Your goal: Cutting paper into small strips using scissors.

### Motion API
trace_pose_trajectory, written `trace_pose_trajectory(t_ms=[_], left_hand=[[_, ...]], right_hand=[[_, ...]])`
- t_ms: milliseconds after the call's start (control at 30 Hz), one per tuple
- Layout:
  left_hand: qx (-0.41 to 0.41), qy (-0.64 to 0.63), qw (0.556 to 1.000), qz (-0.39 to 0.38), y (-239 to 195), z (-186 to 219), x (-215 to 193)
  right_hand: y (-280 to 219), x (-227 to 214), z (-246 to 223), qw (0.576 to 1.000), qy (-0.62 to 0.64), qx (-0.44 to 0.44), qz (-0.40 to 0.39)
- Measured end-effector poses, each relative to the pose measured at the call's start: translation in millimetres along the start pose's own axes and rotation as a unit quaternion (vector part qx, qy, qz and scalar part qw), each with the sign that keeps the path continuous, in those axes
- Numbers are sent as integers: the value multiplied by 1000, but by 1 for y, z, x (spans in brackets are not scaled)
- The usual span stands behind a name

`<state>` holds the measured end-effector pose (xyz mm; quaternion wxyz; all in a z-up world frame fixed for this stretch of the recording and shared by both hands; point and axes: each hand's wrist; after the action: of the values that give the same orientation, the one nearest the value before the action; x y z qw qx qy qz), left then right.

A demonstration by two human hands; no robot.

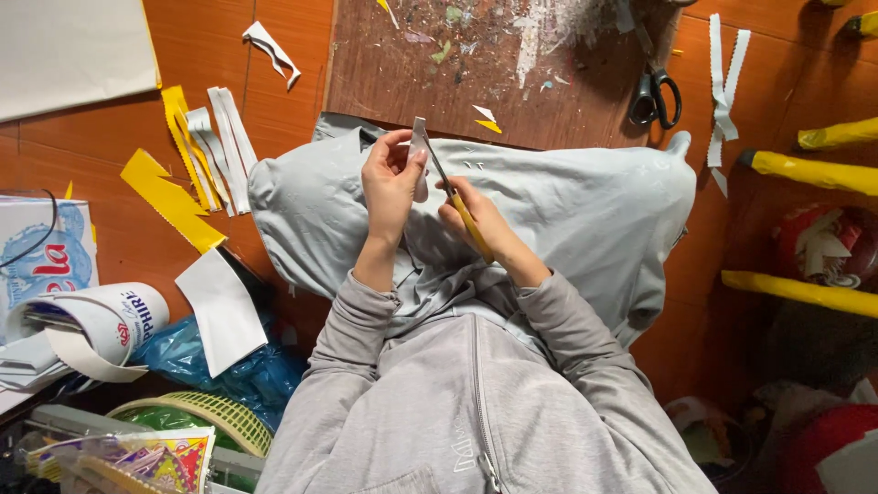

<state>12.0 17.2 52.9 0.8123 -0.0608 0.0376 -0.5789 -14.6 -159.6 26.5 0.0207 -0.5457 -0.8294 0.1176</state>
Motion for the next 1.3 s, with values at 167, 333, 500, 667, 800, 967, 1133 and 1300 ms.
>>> trace_pose_trajectory(t_ms=[167, 333, 500, 667, 800, 967, 1133, 1300], left_hand=[[-7, -10, 1000, -3, -2, 4, 4], [-6, -12, 1000, -10, -2, 0, 4], [-9, -8, 1000, -24, -3, 3, 6], [-11, -19, 999, -23, -5, -1, 7], [-13, -18, 1000, -22, -4, -3, 7], [-13, -34, 999, -24, -4, -7, 6], [-27, -65, 997, -27, -4, -6, 7], [-72, -102, 992, -36, -3, -18, 3]], right_hand=[[-1, 5, -5, 999, 14, 40, 10], [-3, 3, -20, 999, -1, 43, 8], [-2, 13, 6, 999, 4, 0, 40], [-5, 14, 4, 995, -32, -60, 68], [-5, 17, 7, 998, -3, -13, 68], [-4, 17, 8, 997, -9, -28, 74], [-4, 17, 11, 995, -20, -50, 81], [-5, 16, 6, 996, 1, -40, 81]])
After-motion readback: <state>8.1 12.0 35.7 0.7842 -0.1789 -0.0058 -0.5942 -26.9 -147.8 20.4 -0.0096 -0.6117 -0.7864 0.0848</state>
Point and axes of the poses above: each hand's wrist, its own y-axis towards the middle knuckle, its own x-axis out of the palm, z = x × y, and after that the axes turned 4 degrees about z, right-handed
